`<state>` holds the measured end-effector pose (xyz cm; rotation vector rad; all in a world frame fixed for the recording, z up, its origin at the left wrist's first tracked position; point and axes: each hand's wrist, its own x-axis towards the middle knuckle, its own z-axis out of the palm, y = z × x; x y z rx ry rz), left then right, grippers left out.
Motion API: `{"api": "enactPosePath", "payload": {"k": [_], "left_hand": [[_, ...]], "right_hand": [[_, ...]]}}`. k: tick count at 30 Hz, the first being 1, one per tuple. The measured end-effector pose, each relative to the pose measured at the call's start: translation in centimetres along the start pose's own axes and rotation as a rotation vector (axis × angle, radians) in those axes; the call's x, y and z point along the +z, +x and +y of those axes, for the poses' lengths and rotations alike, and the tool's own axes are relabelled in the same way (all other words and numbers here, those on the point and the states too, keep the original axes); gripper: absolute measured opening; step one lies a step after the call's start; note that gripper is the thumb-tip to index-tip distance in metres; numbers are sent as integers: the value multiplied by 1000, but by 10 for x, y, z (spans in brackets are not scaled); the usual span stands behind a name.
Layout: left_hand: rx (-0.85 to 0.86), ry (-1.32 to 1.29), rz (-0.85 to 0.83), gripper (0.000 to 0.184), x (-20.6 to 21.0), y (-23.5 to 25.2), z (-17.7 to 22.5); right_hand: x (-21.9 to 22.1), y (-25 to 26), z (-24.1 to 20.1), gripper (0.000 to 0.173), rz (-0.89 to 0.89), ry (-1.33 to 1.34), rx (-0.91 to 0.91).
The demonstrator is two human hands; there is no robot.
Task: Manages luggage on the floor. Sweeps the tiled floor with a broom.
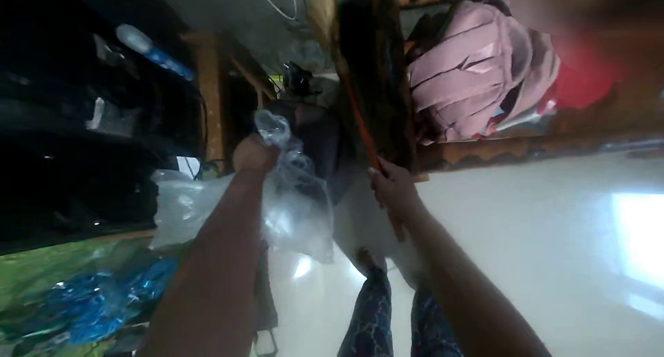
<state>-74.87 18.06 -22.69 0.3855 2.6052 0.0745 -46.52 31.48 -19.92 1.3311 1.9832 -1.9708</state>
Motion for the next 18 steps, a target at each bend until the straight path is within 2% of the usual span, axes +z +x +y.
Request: {"api": "enactPosePath", "payload": {"k": [4,9,12,14,16,18], "left_hand": [[-23,23,44,56,-15,9,-18],[-56,49,72,58,-23,30,-29],[-43,59,44,56,-23,36,-39],[-32,63,35,52,-20,34,-48],[-17,45,42,51,-20,23,-51],[-23,27,54,53,-22,-1,-53]], "right_hand": [[7,11,26,41,-44,220,196],[35,-8,97,34,-24,557,567],[51,-73,137,32,59,638,722],[55,-124,147,33,118,714,777],[51,-173,138,34,126,676,806],[43,-220,117,32,56,566,819]]}}
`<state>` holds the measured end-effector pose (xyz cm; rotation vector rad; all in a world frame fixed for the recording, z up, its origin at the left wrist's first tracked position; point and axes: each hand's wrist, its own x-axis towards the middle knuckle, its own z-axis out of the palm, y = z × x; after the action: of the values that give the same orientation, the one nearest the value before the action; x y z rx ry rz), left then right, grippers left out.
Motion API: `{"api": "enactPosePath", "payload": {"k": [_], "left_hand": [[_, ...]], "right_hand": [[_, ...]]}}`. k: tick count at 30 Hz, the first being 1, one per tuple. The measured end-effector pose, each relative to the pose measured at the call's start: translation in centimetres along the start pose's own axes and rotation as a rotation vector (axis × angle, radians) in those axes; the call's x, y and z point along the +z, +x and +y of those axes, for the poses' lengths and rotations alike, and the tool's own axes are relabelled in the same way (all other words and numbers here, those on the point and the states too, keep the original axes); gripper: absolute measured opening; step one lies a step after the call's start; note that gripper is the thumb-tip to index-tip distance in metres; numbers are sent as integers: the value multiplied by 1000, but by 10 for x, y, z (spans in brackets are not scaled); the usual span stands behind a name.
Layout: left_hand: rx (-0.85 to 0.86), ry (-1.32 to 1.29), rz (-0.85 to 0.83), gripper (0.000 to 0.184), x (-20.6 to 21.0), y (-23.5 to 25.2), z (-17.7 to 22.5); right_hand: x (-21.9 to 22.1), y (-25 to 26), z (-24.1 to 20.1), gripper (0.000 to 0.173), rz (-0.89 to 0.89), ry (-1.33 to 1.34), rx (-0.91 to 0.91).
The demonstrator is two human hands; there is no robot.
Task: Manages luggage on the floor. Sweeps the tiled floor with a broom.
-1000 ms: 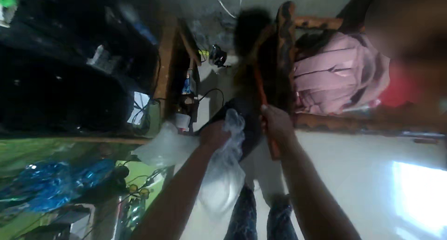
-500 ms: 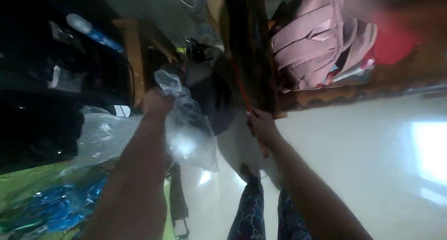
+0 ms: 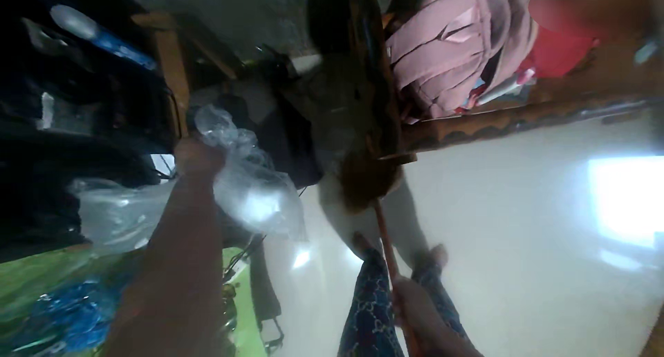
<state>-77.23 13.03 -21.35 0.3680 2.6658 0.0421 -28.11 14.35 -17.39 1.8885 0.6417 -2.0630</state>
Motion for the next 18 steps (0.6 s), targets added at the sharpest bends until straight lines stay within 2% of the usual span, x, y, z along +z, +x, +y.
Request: {"api": "enactPosePath", "payload": {"k": [3,5,7,9,11,13,15,18], "left_hand": [[87,-110,144,51,-5,-58,-24],[121,-308,284,54,0,-108,-56],[-14,-619,390,59,12,-174,-73],[-242,-820,429,56,29,-246,-66],[-397,-804,360,55,59,-316,-63],[-416,-749,196,56,97,-381,-61],[-313,-629,17,54,129,-441,-43],[-75,-445,-142,48,172,-515,-9]], "right_hand": [[-37,-57,14,34,-126,-160,5],[-71,-68,19,38,-240,-197,-14],[-93,-55,19,37,-317,-238,-45],[-101,-31,19,41,-333,-294,-84],[-113,-5,23,42,-289,-337,-98],[-143,16,29,40,-191,-310,-93],[-199,29,36,38,-55,-266,-110],[-318,33,51,37,143,-200,-120]]}}
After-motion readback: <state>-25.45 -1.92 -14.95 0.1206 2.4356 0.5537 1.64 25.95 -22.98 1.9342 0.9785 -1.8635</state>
